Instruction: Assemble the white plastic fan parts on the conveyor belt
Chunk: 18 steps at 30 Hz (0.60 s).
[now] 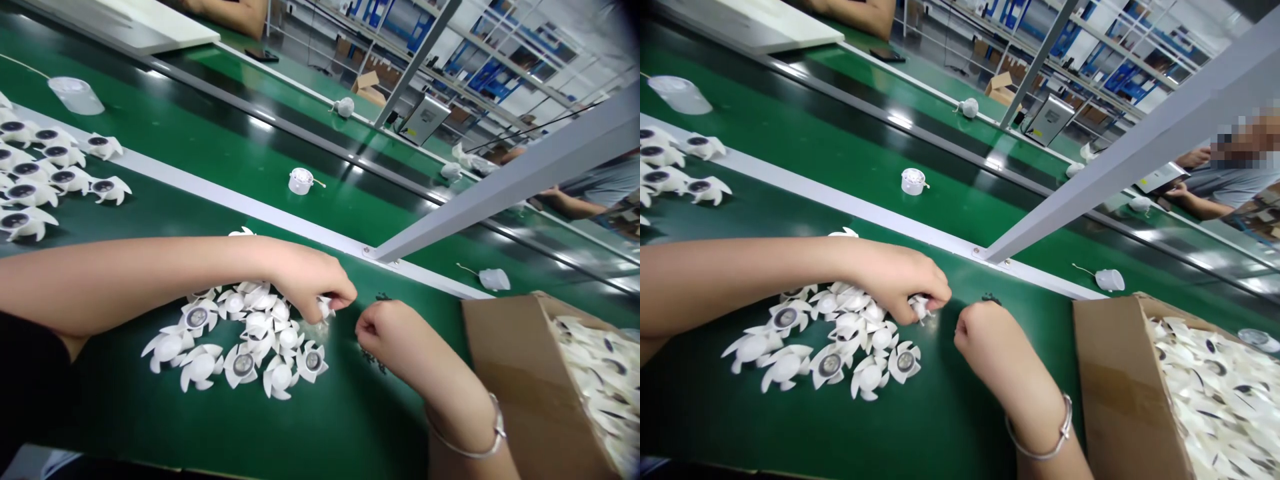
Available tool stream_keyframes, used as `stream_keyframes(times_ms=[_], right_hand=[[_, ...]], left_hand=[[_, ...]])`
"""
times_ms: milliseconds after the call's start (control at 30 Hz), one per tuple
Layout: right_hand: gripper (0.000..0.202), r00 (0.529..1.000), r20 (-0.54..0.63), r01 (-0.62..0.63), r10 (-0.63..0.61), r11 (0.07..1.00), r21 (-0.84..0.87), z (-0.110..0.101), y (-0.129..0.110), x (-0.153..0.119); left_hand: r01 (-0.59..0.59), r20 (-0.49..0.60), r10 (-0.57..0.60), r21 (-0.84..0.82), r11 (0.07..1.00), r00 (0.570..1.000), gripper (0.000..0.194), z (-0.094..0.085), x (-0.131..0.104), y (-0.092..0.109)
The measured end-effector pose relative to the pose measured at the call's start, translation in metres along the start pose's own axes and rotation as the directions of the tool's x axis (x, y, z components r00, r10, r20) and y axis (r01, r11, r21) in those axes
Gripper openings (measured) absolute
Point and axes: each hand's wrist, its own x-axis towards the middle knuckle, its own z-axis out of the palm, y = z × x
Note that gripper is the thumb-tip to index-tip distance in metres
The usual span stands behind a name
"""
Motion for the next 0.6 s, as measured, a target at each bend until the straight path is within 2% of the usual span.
stream_keyframes(times_ms=[133,233,300,367,433,500,600], right_hand=[[0.023,0.989,-0.110,-0.123,0.099,0.963,-0.238,0.012,-0.015,0.002],[0.020,0.980,-0.165,-0.158,0.112,0.940,-0.301,0.017,-0.020,0.003],[0.019,0.977,-0.190,-0.154,0.101,0.944,-0.293,0.017,-0.017,0.003],[0.018,0.979,-0.183,-0.136,0.094,0.964,-0.230,0.014,-0.009,0.004],[0.017,0.984,-0.170,-0.077,0.059,0.992,-0.103,0.009,0.000,0.007],[0.015,0.981,-0.191,0.050,-0.037,0.997,0.066,0.005,0.005,0.012],[0.012,0.944,-0.262,0.266,-0.202,0.934,0.239,0.003,0.002,0.018]], left_hand=[[-0.054,-0.093,0.060,0.069,0.996,0.994,0.016,0.004,0.004,-0.001],[-0.090,-0.102,0.104,0.137,0.986,0.989,0.015,0.007,0.005,0.000],[-0.085,-0.076,0.094,0.116,0.990,0.993,0.013,0.007,0.004,-0.001],[-0.069,-0.075,0.072,0.047,0.997,0.995,0.018,0.005,0.002,-0.004],[-0.039,-0.093,0.037,-0.019,0.999,0.995,0.035,0.004,0.002,-0.011],[0.007,-0.077,-0.012,-0.062,0.998,0.997,0.045,0.003,0.003,-0.021],[0.054,-0.042,-0.058,-0.077,0.996,0.997,0.037,0.005,0.007,-0.032]])
